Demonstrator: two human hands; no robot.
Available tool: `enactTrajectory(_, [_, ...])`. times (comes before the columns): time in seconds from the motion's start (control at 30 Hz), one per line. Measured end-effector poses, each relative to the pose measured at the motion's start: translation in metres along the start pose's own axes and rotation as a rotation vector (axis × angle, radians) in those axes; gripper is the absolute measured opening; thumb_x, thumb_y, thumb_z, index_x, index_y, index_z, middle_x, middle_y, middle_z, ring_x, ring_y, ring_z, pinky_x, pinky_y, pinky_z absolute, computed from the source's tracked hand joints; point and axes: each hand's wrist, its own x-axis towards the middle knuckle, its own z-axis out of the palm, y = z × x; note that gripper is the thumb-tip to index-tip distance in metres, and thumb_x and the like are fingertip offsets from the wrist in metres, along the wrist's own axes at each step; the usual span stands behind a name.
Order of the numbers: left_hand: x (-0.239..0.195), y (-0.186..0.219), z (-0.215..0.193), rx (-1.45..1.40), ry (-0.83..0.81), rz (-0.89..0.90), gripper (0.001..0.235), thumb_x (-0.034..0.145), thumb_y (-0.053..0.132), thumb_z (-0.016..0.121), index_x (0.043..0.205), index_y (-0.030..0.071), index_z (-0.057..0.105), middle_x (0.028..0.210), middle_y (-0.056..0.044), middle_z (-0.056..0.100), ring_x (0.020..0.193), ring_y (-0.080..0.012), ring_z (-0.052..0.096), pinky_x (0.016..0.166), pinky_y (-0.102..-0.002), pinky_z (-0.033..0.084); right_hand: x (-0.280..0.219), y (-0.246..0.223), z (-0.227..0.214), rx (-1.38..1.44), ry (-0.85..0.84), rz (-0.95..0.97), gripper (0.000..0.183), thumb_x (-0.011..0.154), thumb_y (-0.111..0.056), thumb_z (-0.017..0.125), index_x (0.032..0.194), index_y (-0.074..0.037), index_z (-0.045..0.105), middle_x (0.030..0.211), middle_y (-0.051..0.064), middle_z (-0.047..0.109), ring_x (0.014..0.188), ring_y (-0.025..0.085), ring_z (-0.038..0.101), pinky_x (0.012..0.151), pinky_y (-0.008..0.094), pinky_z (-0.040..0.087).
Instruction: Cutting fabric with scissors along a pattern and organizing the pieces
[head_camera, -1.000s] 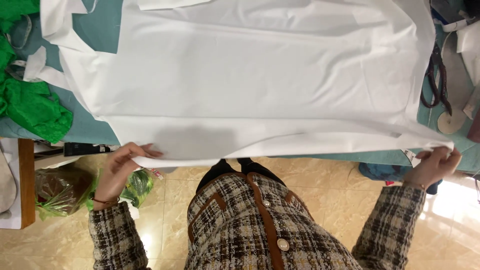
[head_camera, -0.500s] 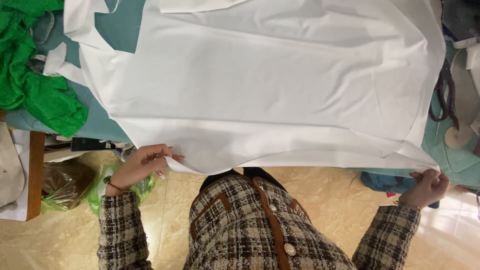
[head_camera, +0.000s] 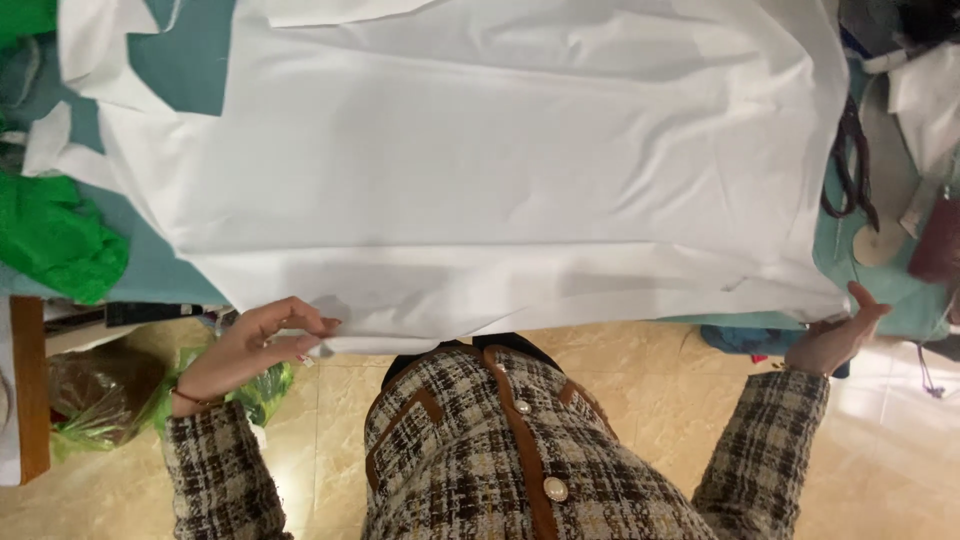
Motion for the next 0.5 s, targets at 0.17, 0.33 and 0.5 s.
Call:
enactTrajectory(0.17, [0.022,-0.003,0.008,0.221,0.316,0.258,0.027,0.101,0.02,0.057,0.123,0.005,0.062,0.128,-0.012,0.07,0.119,-0.0245,0.068,0.109,-0.038,0.053,0.048,0.089,-0.078,-0.613,-0.18,-0.439,0.058,0.123,-0.05,0.024,0.126,-0.009,0.065,0.126,0.011,0.071,0.094,0.023,0.067,0.086,0.037,0.052])
enactTrajectory(0.33, [0.04,-0.035,-0.008,0.908,0.813,0.302,0.035,0.099,0.008,0.079,0.13,-0.001,0.066,0.127,-0.02,0.061,0.084,-0.0297,0.057,0.099,-0.054,0.042,0.018,0.059,-0.065,-1.174,0.066,-0.063,0.016,0.089,-0.031,0.066,0.094,-0.023,0.079,0.117,0.02,0.067,0.116,0.05,0.049,0.086,0.072,0.033])
enactTrajectory(0.5, [0.056,-0.068,-0.03,1.195,0.854,0.347,0.023,0.118,0.022,0.072,0.131,0.003,0.078,0.106,-0.016,0.074,0.1,-0.0348,0.067,0.098,-0.051,0.047,0.03,0.066,-0.044,-0.826,-0.164,-0.323,0.017,0.107,-0.031,0.063,0.11,-0.016,0.071,0.099,0.006,0.061,0.103,0.035,0.05,0.093,0.058,0.036])
